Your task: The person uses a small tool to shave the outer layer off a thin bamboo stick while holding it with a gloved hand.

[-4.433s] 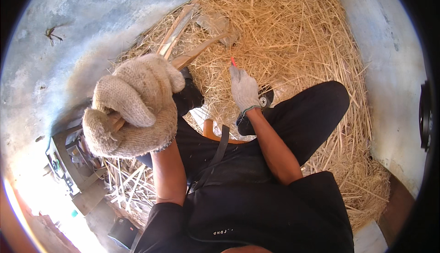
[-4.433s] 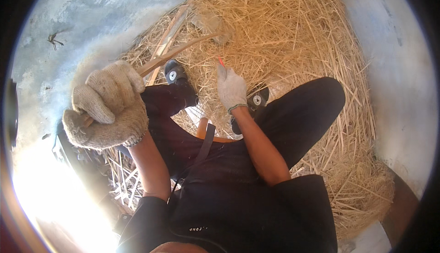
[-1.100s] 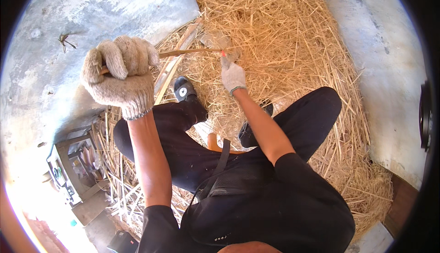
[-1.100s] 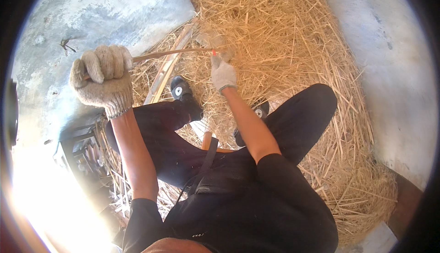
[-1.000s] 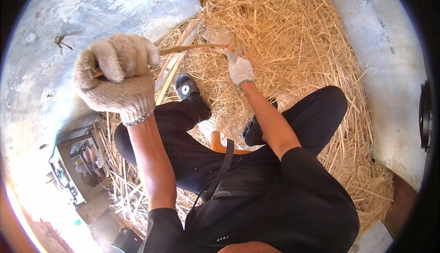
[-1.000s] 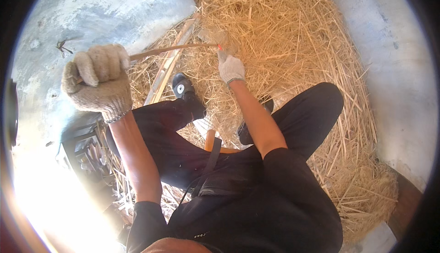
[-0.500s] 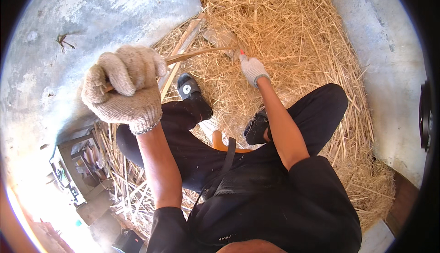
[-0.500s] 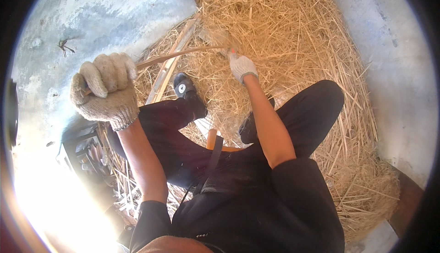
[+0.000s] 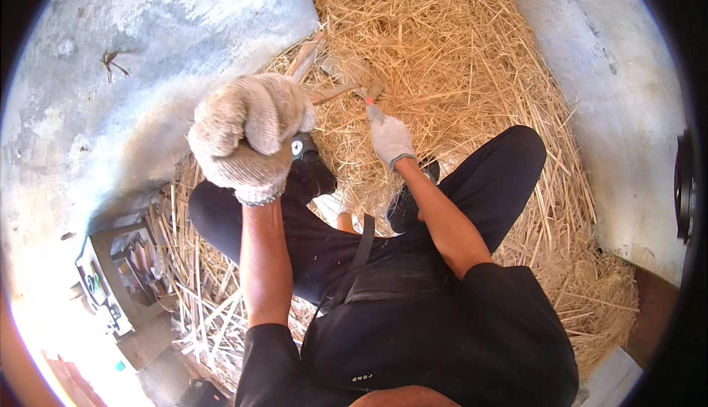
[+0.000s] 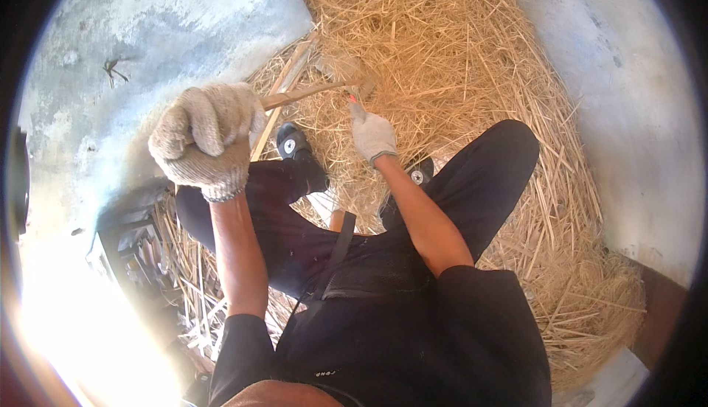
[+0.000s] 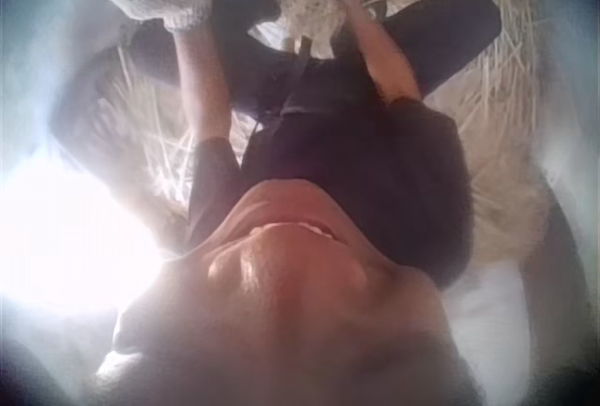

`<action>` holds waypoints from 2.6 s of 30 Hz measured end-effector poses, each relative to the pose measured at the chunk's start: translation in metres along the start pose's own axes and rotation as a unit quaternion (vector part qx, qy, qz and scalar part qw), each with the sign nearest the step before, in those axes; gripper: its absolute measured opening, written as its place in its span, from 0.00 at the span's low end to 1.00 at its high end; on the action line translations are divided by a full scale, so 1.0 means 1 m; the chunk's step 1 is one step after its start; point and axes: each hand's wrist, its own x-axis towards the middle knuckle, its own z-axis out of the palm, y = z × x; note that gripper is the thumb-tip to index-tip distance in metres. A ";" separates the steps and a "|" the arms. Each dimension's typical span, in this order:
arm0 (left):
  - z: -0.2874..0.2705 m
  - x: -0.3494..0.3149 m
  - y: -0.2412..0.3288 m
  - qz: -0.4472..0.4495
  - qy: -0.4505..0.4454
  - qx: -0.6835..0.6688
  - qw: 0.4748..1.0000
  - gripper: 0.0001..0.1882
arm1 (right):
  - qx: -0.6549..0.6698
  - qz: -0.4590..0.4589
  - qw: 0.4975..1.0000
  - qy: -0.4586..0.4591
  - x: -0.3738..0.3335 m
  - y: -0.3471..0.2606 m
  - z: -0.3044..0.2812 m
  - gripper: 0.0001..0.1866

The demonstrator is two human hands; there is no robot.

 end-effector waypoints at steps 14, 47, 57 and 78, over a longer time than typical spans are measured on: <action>-0.004 0.006 0.003 -0.021 -0.013 0.012 1.000 0.24 | -0.001 0.076 0.996 -0.046 0.038 0.027 0.011 0.51; 0.002 0.009 -0.012 0.032 0.079 0.046 0.995 0.29 | 0.143 -0.088 0.985 0.025 -0.044 -0.046 -0.065 0.34; 0.013 0.005 0.017 0.026 0.003 0.062 0.998 0.26 | 0.308 -0.099 0.945 -0.042 -0.077 -0.056 -0.038 0.27; 0.019 0.016 0.005 -0.021 -0.014 0.064 0.998 0.27 | 0.014 -0.012 0.997 0.071 0.036 0.048 0.056 0.36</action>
